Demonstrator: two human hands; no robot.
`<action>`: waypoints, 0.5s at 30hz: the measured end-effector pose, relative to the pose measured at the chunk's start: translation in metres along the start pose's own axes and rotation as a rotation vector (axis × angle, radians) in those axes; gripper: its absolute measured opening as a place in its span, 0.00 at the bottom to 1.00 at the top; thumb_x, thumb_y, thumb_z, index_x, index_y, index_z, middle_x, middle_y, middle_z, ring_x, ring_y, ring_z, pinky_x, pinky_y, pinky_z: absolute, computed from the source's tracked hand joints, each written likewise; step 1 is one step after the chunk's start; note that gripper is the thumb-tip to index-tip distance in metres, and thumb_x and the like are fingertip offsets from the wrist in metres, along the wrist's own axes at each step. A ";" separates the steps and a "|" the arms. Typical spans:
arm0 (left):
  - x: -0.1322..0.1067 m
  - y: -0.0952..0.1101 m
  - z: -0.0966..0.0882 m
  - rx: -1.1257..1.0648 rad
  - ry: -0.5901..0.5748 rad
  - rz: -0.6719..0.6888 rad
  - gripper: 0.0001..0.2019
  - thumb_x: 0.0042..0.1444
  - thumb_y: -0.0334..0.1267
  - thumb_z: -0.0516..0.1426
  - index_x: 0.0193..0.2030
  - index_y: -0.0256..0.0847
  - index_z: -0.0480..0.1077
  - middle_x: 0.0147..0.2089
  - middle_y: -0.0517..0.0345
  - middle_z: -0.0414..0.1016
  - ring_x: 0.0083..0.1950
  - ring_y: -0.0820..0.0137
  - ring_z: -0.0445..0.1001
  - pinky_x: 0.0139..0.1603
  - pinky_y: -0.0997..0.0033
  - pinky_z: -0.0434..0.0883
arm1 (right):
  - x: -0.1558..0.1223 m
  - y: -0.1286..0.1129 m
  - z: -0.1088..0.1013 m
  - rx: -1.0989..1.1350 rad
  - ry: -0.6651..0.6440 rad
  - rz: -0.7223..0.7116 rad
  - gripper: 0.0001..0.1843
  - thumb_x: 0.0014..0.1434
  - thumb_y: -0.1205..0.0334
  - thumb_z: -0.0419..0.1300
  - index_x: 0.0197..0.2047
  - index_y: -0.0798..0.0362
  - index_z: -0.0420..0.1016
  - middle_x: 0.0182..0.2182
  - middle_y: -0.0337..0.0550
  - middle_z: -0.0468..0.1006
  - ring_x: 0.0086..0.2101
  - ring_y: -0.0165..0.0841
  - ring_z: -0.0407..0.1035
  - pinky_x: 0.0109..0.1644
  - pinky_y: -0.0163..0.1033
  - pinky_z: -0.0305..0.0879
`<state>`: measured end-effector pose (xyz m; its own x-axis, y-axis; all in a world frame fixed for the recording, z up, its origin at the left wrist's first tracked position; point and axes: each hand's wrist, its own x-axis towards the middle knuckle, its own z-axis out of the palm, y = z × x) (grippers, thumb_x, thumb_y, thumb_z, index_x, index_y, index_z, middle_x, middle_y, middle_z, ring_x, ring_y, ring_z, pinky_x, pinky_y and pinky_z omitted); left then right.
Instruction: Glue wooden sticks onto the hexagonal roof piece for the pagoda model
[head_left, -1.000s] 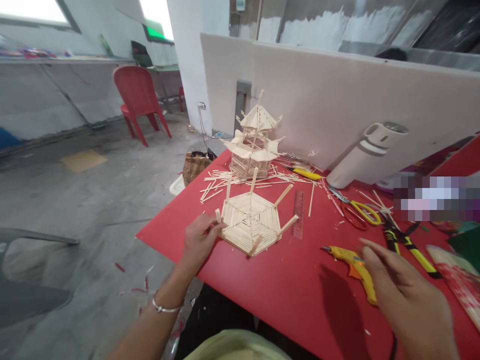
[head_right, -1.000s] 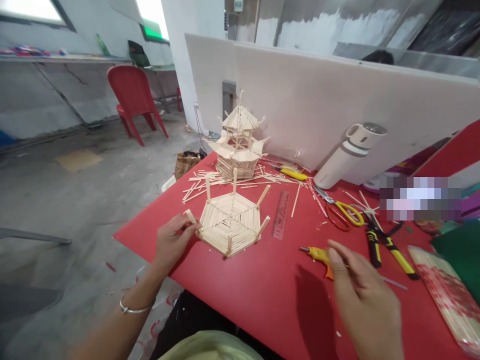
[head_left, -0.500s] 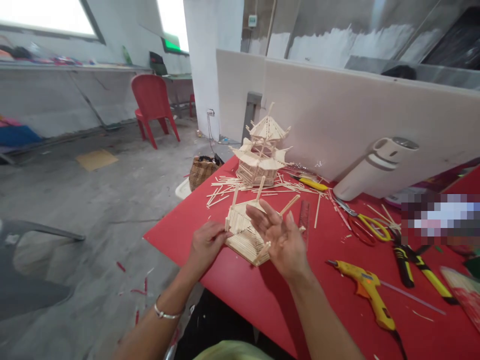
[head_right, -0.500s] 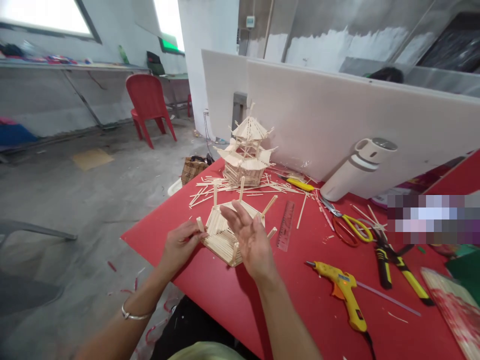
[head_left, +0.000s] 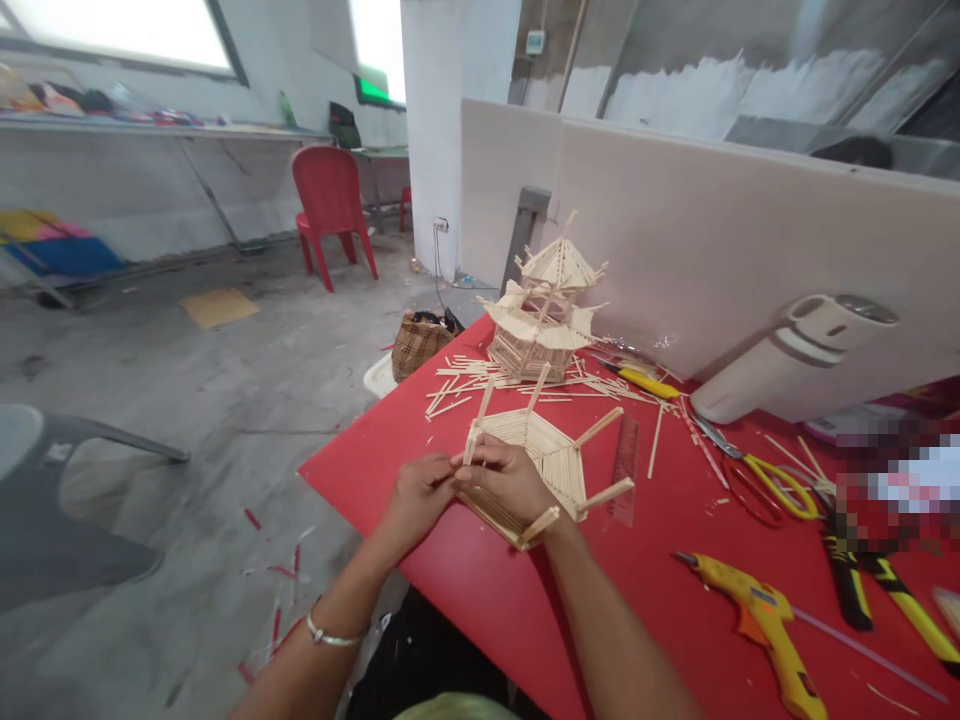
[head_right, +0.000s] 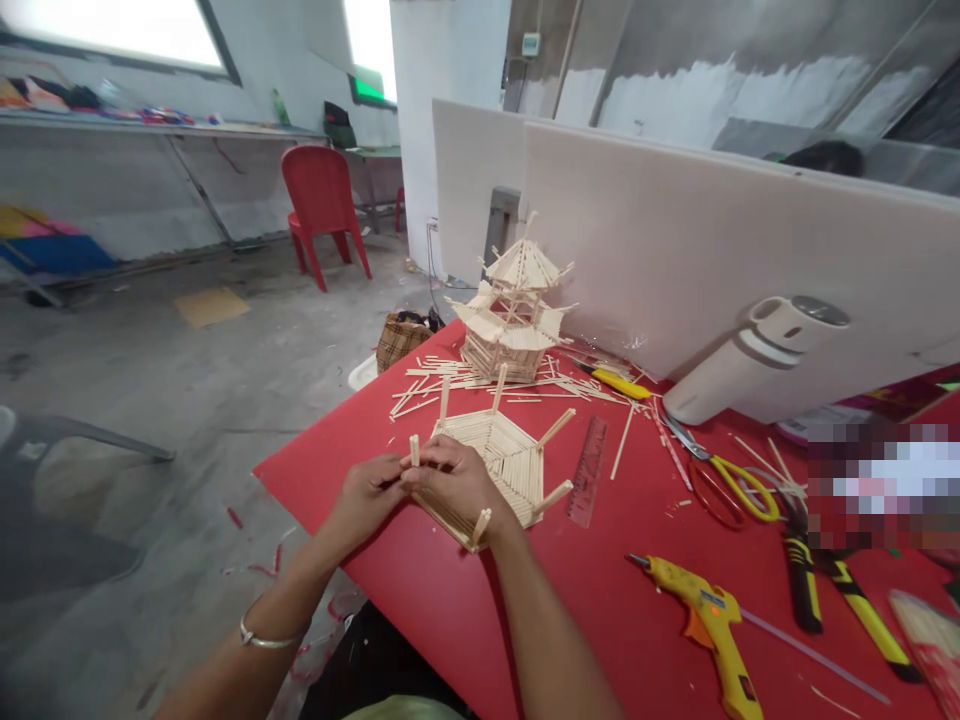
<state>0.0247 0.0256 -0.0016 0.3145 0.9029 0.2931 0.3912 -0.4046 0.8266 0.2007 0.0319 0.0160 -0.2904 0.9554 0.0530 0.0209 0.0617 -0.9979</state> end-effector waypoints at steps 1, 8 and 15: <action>0.000 0.000 -0.002 -0.009 -0.036 -0.005 0.12 0.60 0.39 0.57 0.27 0.39 0.75 0.26 0.57 0.74 0.29 0.71 0.72 0.32 0.73 0.69 | 0.000 0.001 0.000 0.009 0.000 0.002 0.13 0.52 0.52 0.69 0.38 0.50 0.85 0.34 0.41 0.72 0.38 0.33 0.70 0.44 0.39 0.69; 0.000 -0.003 -0.010 -0.061 -0.144 -0.016 0.05 0.58 0.35 0.59 0.36 0.40 0.77 0.35 0.55 0.77 0.36 0.68 0.75 0.39 0.71 0.71 | 0.001 0.009 -0.001 0.145 -0.003 -0.049 0.10 0.52 0.55 0.70 0.38 0.46 0.85 0.34 0.40 0.73 0.37 0.32 0.70 0.43 0.38 0.69; 0.001 -0.006 -0.009 -0.056 -0.155 -0.009 0.03 0.58 0.34 0.60 0.35 0.38 0.76 0.37 0.55 0.75 0.38 0.69 0.73 0.40 0.72 0.70 | 0.003 0.017 0.000 0.161 0.009 -0.074 0.09 0.52 0.58 0.71 0.39 0.44 0.85 0.34 0.39 0.74 0.37 0.31 0.70 0.43 0.36 0.68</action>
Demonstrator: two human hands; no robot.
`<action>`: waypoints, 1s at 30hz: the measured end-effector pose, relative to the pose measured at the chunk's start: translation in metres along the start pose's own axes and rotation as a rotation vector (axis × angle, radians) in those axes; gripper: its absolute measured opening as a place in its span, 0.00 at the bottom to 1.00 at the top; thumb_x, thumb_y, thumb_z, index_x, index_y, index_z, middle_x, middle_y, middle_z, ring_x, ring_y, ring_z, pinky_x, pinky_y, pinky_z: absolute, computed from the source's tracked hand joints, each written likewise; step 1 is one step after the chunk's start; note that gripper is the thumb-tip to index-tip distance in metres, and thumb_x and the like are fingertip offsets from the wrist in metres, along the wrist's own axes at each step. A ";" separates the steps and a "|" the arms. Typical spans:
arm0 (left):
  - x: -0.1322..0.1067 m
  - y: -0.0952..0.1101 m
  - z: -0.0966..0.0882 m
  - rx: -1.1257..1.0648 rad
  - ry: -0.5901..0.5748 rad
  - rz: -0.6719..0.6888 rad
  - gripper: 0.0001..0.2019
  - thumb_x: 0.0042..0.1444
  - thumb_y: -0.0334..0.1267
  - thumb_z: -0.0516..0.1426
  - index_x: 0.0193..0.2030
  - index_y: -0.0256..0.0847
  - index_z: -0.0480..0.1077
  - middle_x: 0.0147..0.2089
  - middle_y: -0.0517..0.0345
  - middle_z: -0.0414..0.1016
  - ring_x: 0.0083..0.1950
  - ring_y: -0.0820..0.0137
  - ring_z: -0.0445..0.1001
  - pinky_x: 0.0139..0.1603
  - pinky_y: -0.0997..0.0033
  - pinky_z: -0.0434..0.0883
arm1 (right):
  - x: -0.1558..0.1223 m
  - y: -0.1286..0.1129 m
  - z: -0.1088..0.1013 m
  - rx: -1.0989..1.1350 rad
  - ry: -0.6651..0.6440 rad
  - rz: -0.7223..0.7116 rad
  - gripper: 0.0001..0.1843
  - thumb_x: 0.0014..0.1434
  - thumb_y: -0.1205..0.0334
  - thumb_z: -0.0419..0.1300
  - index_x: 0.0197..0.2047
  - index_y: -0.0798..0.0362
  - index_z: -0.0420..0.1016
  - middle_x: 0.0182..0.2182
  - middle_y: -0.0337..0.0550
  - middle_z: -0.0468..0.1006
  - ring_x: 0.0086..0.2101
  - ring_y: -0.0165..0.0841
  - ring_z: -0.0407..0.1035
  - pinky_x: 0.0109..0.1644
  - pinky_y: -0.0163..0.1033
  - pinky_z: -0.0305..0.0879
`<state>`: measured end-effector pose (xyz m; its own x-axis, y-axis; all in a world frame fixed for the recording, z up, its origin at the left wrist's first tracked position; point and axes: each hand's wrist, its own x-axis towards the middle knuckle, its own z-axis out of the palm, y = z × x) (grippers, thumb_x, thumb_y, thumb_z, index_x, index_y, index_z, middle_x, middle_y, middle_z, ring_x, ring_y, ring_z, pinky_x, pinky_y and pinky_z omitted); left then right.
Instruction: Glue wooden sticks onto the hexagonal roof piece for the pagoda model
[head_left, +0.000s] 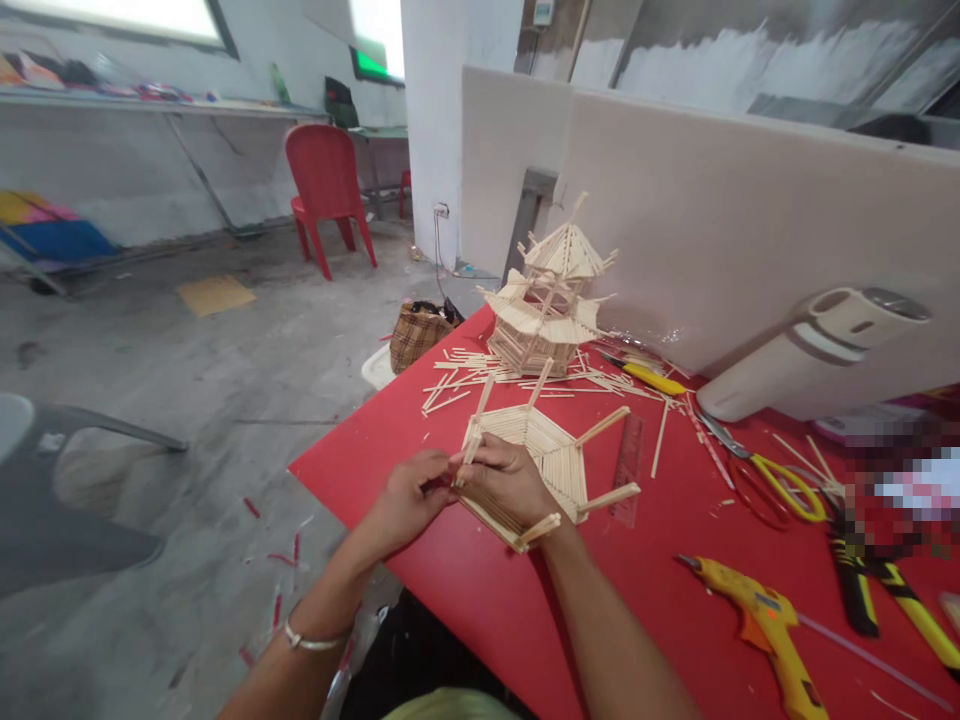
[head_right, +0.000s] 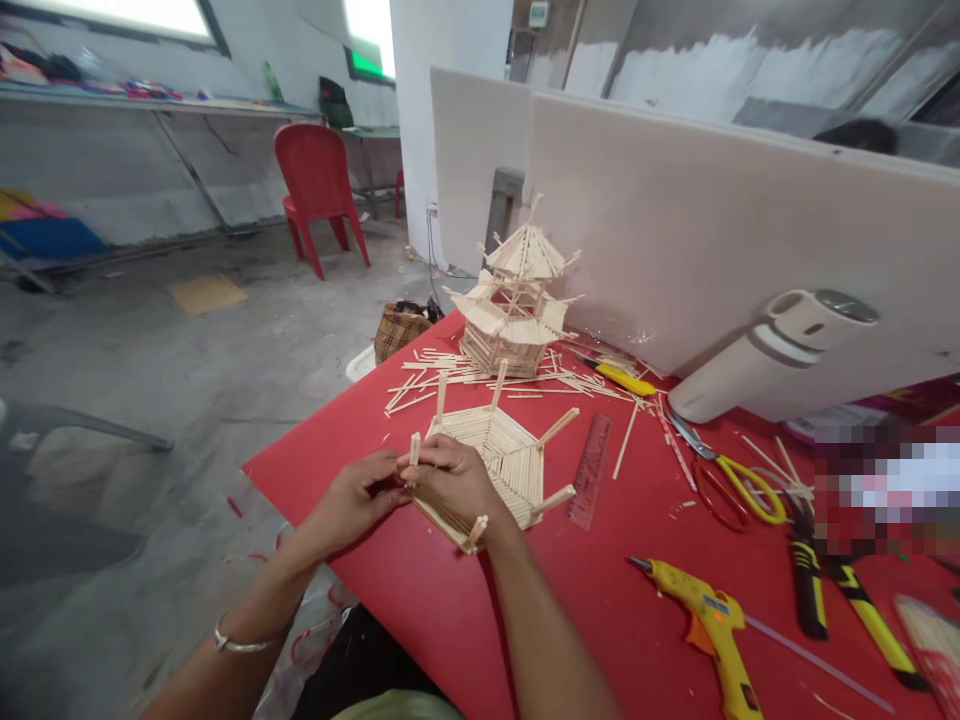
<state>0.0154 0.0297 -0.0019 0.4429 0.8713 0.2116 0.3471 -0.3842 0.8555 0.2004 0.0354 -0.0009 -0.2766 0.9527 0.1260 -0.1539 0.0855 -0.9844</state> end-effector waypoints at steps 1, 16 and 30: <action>0.000 0.001 0.000 0.005 0.007 0.008 0.03 0.57 0.33 0.60 0.35 0.38 0.76 0.38 0.55 0.75 0.39 0.69 0.73 0.41 0.72 0.70 | 0.000 0.000 0.000 -0.001 -0.004 0.000 0.09 0.52 0.58 0.71 0.39 0.43 0.85 0.34 0.39 0.74 0.37 0.31 0.70 0.42 0.36 0.68; 0.000 -0.001 0.001 -0.022 -0.009 0.011 0.04 0.57 0.29 0.59 0.36 0.39 0.76 0.42 0.54 0.73 0.41 0.70 0.72 0.40 0.72 0.68 | -0.002 -0.004 -0.001 -0.040 -0.044 0.008 0.09 0.54 0.58 0.70 0.40 0.42 0.85 0.34 0.39 0.71 0.37 0.32 0.69 0.42 0.37 0.68; -0.002 -0.003 0.003 -0.050 0.012 -0.009 0.05 0.56 0.27 0.59 0.35 0.39 0.77 0.38 0.57 0.70 0.38 0.72 0.70 0.37 0.74 0.67 | 0.000 -0.003 -0.001 -0.062 -0.095 -0.007 0.09 0.53 0.55 0.71 0.40 0.41 0.85 0.34 0.39 0.71 0.37 0.32 0.68 0.42 0.38 0.66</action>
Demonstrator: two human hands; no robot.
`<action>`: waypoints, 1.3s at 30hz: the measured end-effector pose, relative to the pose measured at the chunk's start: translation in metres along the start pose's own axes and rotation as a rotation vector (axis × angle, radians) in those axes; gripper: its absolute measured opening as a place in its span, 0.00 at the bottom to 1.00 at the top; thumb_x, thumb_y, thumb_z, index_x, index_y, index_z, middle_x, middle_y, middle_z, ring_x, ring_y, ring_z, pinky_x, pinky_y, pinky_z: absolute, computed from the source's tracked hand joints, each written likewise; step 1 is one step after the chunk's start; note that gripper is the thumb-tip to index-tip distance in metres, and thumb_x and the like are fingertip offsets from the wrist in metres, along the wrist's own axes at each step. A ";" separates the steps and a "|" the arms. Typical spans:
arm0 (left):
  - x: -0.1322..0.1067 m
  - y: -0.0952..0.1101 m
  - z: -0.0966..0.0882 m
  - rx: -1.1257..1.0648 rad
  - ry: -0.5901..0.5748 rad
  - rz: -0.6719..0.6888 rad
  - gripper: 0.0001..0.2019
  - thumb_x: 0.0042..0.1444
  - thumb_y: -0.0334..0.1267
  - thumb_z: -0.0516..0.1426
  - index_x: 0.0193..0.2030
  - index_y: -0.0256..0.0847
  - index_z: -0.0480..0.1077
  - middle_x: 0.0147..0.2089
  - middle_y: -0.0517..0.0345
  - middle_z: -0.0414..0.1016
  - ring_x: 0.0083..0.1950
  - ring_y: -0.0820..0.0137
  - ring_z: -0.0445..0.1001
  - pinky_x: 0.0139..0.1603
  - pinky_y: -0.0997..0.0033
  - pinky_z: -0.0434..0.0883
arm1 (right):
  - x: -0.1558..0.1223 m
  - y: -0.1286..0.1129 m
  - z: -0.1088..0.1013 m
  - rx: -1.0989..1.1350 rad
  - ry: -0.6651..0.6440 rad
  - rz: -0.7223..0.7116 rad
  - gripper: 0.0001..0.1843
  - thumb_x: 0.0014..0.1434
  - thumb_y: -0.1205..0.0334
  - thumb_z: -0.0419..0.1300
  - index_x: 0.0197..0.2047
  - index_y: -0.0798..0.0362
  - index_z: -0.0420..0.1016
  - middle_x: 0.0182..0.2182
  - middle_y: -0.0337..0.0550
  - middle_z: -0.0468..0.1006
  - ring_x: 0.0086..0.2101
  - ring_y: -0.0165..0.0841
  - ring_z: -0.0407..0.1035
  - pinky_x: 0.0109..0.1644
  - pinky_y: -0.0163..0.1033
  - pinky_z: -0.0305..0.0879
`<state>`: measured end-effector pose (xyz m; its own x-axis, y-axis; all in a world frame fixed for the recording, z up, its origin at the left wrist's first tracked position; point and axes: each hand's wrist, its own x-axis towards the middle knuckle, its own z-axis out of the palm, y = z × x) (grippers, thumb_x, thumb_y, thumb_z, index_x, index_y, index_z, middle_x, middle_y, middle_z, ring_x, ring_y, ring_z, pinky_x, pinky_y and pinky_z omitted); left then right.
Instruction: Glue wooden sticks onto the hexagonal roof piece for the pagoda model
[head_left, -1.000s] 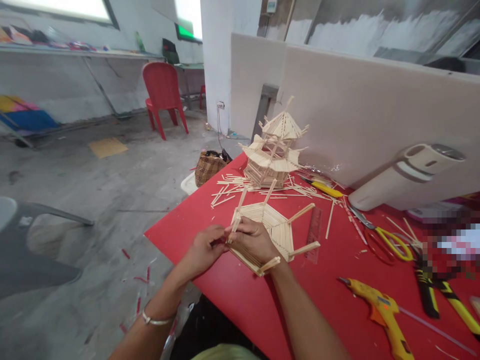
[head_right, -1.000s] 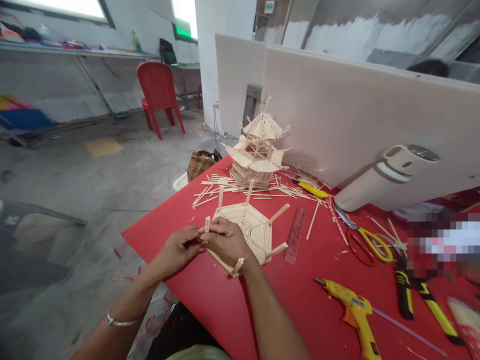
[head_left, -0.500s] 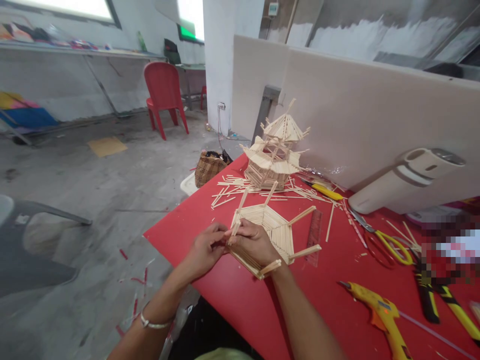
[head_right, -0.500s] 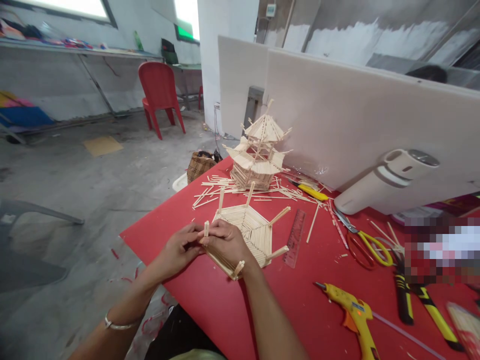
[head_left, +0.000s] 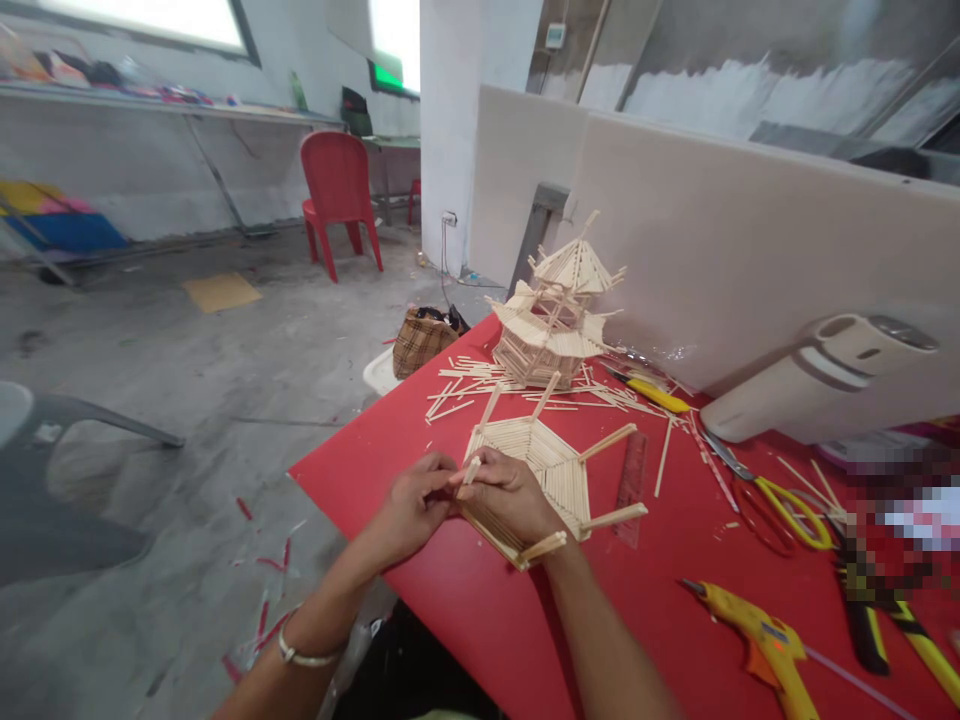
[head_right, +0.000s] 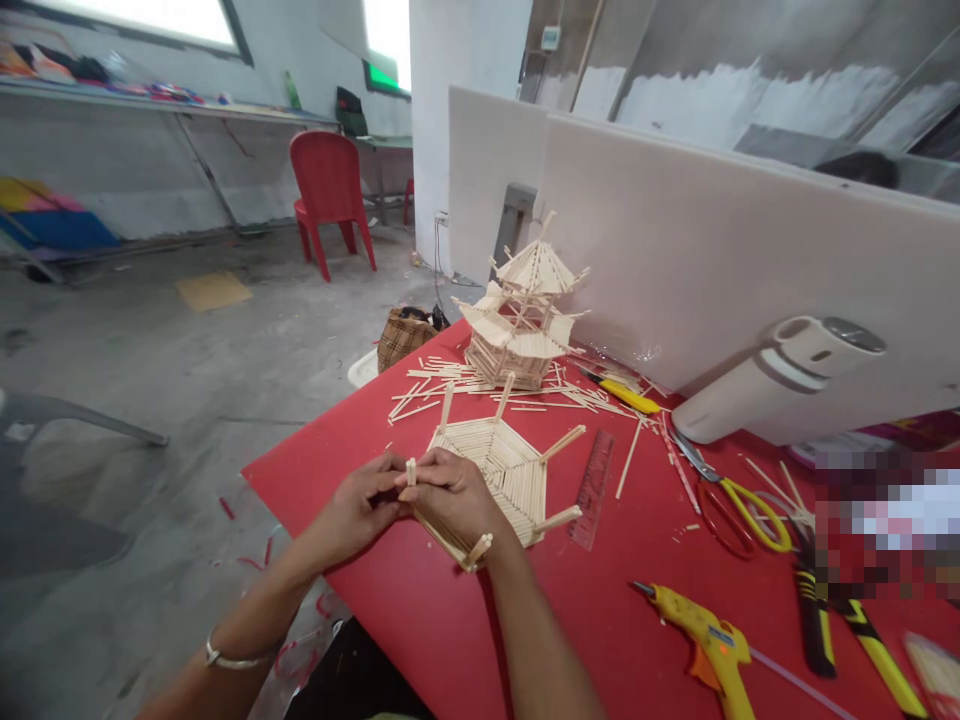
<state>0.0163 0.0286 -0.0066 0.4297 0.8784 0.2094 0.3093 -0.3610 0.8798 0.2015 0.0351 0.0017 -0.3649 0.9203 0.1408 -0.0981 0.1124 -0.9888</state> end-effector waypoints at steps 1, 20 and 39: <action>0.000 -0.001 0.000 0.002 0.002 -0.003 0.05 0.56 0.27 0.59 0.35 0.39 0.77 0.38 0.57 0.70 0.38 0.72 0.70 0.37 0.74 0.67 | 0.000 0.000 0.000 -0.007 0.001 0.000 0.09 0.53 0.55 0.71 0.40 0.41 0.85 0.34 0.39 0.71 0.37 0.32 0.68 0.42 0.38 0.66; -0.001 0.001 0.000 -0.004 -0.004 -0.008 0.06 0.56 0.27 0.58 0.35 0.39 0.77 0.38 0.57 0.70 0.37 0.72 0.70 0.36 0.75 0.67 | -0.001 -0.005 0.003 0.027 0.032 0.038 0.11 0.50 0.52 0.72 0.38 0.42 0.86 0.33 0.40 0.71 0.36 0.33 0.68 0.39 0.38 0.69; 0.001 0.002 0.000 -0.004 -0.008 -0.019 0.04 0.57 0.30 0.59 0.35 0.39 0.76 0.37 0.56 0.70 0.38 0.71 0.70 0.37 0.73 0.67 | 0.000 -0.004 0.002 0.021 0.021 0.031 0.10 0.50 0.53 0.72 0.38 0.41 0.86 0.33 0.40 0.71 0.36 0.32 0.68 0.40 0.37 0.68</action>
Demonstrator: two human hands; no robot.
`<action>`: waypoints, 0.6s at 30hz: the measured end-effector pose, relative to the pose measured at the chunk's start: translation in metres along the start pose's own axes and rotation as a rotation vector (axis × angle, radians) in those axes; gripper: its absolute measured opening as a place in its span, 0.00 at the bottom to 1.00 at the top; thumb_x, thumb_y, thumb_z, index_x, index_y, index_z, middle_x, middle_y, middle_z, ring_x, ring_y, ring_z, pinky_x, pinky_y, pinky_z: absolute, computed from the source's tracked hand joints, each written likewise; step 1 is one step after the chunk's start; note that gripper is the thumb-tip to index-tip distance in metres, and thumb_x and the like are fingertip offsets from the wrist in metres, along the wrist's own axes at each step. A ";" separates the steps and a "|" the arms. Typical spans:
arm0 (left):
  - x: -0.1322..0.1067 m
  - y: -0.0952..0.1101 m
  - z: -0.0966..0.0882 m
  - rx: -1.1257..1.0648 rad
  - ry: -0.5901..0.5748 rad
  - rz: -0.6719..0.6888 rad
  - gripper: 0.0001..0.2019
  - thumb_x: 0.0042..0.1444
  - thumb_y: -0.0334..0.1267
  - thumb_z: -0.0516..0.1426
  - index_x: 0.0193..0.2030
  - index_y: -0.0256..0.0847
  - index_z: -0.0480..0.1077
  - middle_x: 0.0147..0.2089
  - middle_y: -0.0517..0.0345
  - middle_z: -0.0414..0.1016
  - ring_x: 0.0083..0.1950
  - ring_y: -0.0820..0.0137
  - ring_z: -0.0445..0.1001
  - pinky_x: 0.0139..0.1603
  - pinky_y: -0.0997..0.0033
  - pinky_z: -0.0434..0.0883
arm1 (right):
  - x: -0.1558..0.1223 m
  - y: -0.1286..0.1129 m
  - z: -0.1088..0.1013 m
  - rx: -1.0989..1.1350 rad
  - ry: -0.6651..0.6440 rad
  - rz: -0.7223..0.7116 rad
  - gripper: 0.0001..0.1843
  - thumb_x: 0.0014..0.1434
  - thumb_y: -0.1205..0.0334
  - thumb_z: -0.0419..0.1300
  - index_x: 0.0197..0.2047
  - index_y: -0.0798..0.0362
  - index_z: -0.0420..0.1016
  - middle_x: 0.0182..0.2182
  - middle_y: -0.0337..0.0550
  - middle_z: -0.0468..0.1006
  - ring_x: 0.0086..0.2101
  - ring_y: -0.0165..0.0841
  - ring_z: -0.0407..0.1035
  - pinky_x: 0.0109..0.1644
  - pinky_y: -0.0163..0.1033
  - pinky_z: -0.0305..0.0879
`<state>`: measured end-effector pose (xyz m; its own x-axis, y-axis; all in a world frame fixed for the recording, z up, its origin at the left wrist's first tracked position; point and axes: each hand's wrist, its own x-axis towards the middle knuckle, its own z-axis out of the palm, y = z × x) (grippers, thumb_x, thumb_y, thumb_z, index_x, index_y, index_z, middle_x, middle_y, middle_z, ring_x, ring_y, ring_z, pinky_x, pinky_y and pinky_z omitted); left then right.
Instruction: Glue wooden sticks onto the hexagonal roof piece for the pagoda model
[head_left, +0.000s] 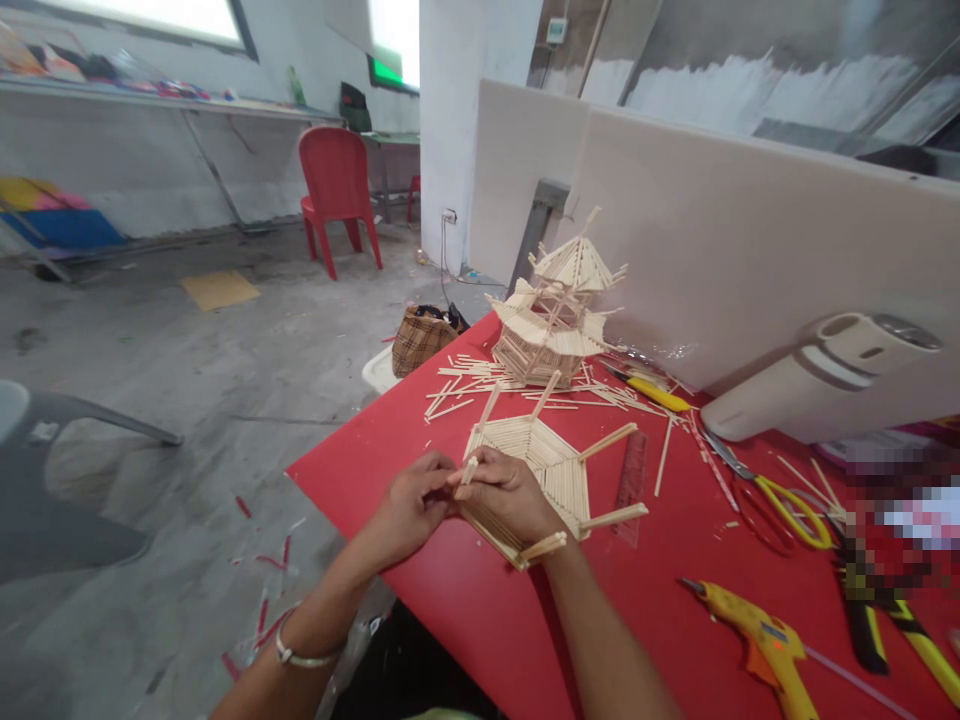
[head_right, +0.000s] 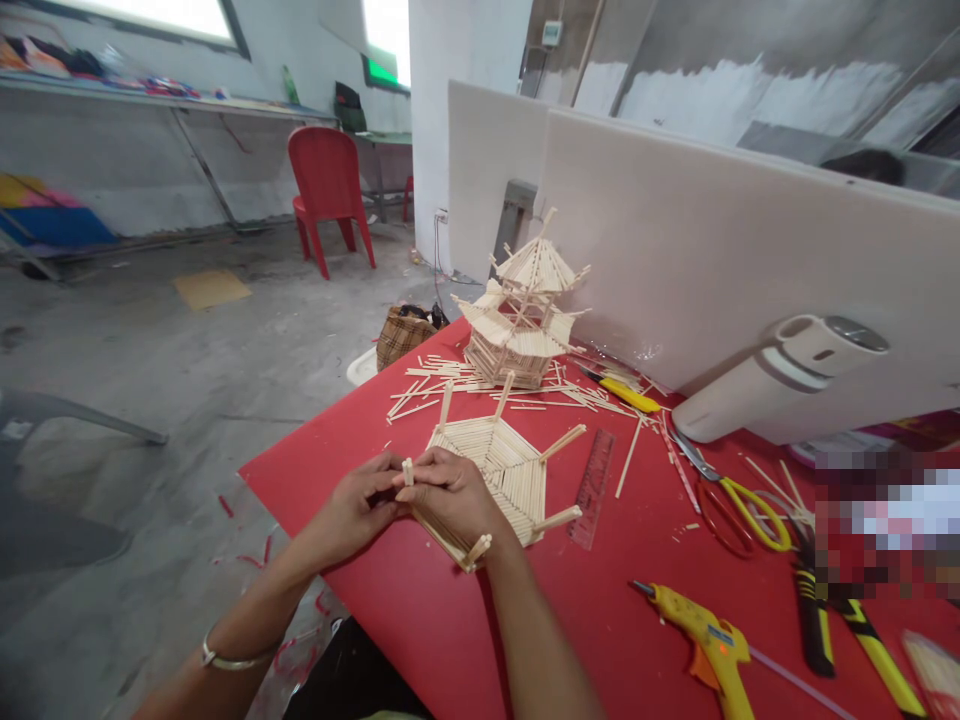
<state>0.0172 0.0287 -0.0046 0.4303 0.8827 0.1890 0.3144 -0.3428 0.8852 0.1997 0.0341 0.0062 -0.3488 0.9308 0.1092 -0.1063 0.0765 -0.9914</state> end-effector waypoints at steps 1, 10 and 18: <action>0.000 0.000 0.000 0.000 0.000 0.004 0.04 0.57 0.30 0.59 0.35 0.39 0.76 0.38 0.56 0.70 0.38 0.71 0.70 0.37 0.73 0.67 | 0.000 0.001 0.000 0.000 -0.001 -0.005 0.10 0.50 0.53 0.72 0.38 0.41 0.86 0.33 0.40 0.71 0.36 0.32 0.67 0.40 0.37 0.68; 0.000 0.006 -0.001 0.040 0.016 0.037 0.04 0.58 0.35 0.60 0.34 0.38 0.76 0.36 0.56 0.71 0.36 0.72 0.69 0.34 0.74 0.65 | -0.001 0.002 -0.001 -0.006 0.002 0.008 0.10 0.51 0.55 0.72 0.39 0.42 0.85 0.34 0.40 0.72 0.37 0.32 0.68 0.43 0.38 0.68; 0.001 0.000 0.000 0.082 0.064 0.080 0.11 0.62 0.35 0.56 0.31 0.38 0.77 0.34 0.56 0.72 0.35 0.72 0.71 0.35 0.74 0.66 | 0.000 0.003 -0.001 0.028 0.006 0.039 0.12 0.50 0.54 0.72 0.39 0.44 0.86 0.34 0.40 0.71 0.36 0.32 0.69 0.40 0.38 0.69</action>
<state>0.0179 0.0300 -0.0044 0.4024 0.8694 0.2866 0.3506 -0.4356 0.8291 0.2003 0.0345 0.0035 -0.3471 0.9352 0.0701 -0.1189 0.0302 -0.9924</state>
